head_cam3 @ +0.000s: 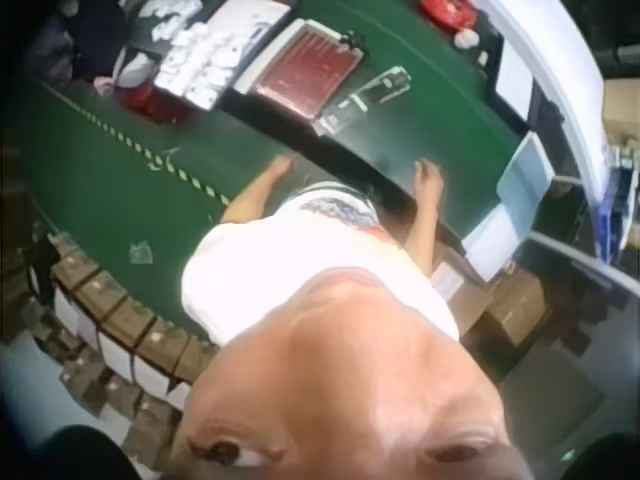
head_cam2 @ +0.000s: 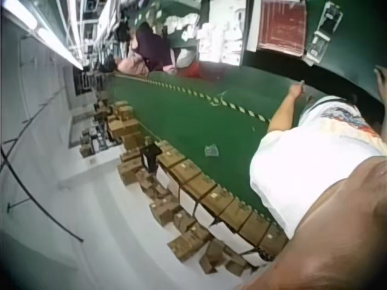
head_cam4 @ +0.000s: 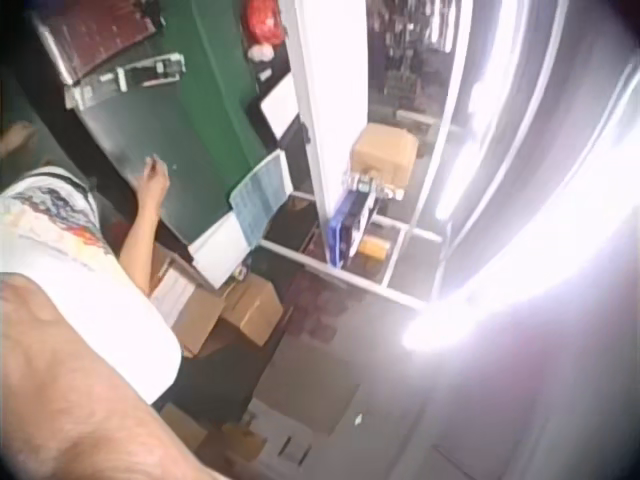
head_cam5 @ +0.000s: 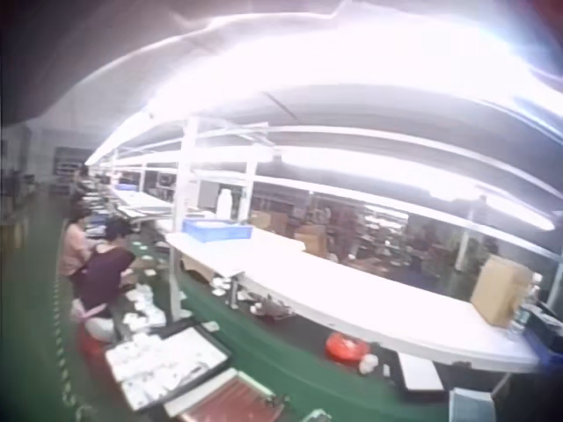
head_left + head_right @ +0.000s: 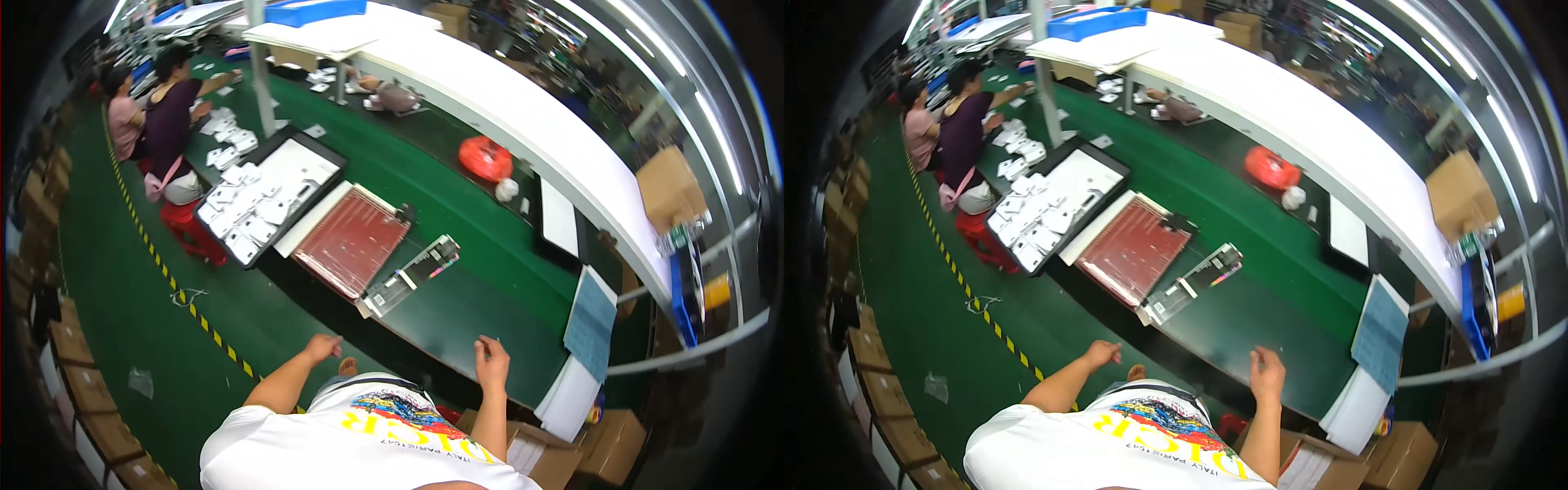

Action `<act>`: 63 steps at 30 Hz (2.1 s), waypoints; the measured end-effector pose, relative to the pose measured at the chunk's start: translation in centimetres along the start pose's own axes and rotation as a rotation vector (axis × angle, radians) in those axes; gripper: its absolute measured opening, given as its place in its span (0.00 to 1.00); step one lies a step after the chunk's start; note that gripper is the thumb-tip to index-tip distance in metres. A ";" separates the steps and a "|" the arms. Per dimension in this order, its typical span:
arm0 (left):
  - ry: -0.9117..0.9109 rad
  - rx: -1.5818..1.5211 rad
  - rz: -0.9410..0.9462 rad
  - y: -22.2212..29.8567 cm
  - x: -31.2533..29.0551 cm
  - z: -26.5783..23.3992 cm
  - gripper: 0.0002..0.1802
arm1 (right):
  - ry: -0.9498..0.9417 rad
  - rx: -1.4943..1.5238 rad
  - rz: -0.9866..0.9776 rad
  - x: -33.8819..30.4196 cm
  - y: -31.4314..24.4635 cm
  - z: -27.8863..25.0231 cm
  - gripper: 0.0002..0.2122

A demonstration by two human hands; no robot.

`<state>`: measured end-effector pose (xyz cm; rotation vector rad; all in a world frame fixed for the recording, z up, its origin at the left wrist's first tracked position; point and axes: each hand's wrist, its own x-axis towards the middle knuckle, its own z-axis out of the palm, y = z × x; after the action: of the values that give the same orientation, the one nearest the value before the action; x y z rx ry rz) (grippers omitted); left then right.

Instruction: The person gathers packaged items from a table, stacks them together, packs them into a cardboard box, and retrieves paper sheets from an overhead shelf.

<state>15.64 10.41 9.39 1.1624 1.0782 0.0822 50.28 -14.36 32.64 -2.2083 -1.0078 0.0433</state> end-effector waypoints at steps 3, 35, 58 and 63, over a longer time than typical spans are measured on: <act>0.061 -0.099 0.059 5.4 -2.1 -0.4 0.22 | -0.176 0.049 0.020 1.7 -3.2 2.8 0.11; 0.809 1.725 0.729 71.5 1.2 -16.3 0.27 | -0.339 -0.121 0.198 0.9 3.2 14.0 0.15; 1.061 0.855 1.487 74.8 4.9 -26.4 0.28 | 0.229 0.090 0.358 7.9 -14.4 10.1 0.13; 0.876 0.677 1.220 74.2 4.9 -26.7 0.27 | 0.225 0.047 0.308 7.7 -14.9 10.4 0.14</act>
<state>32.73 65.26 63.57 2.3947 0.9698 1.3628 42.89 3.63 35.74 -2.2467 -0.5354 -0.0411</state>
